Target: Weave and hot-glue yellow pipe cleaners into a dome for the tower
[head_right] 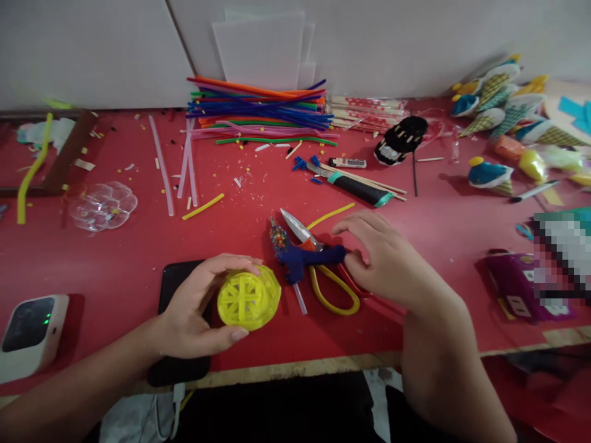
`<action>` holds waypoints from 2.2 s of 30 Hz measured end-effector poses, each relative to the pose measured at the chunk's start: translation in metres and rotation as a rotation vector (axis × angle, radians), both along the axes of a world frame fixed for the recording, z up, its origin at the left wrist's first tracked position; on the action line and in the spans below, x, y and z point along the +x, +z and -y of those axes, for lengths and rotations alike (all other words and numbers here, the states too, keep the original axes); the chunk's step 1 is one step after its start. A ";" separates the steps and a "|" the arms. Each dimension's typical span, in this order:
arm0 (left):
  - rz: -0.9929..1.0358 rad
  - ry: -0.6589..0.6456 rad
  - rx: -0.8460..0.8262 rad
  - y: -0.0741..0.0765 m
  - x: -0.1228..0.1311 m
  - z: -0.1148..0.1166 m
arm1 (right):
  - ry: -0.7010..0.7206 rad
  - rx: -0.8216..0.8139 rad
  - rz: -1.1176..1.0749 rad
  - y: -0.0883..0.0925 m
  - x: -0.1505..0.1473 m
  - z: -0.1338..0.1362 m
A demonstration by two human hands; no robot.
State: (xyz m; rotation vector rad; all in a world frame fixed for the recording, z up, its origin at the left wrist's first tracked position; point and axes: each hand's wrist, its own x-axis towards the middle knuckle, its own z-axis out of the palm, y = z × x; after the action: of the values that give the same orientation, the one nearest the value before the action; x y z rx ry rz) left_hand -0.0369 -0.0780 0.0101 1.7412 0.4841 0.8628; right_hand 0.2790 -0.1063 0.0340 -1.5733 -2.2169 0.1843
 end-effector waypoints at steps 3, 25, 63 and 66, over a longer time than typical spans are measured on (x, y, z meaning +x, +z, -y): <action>0.039 0.049 0.012 -0.003 0.000 0.000 | 0.083 -0.021 -0.027 0.005 -0.005 0.005; 0.261 0.194 0.282 0.002 -0.001 -0.015 | -0.025 -0.025 -0.077 -0.013 -0.038 0.011; 0.084 0.280 0.387 0.003 -0.004 -0.017 | 0.253 -0.119 -0.534 0.020 -0.042 0.018; 0.090 0.276 0.401 0.000 -0.003 -0.017 | 0.243 -0.120 -0.503 0.020 -0.042 0.020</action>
State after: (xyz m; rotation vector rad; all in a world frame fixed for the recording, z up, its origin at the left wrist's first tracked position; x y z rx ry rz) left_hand -0.0396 -0.0611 0.0103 2.0155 0.5246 1.2990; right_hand 0.2372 -0.1260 0.0535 -1.1434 -2.0066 0.7121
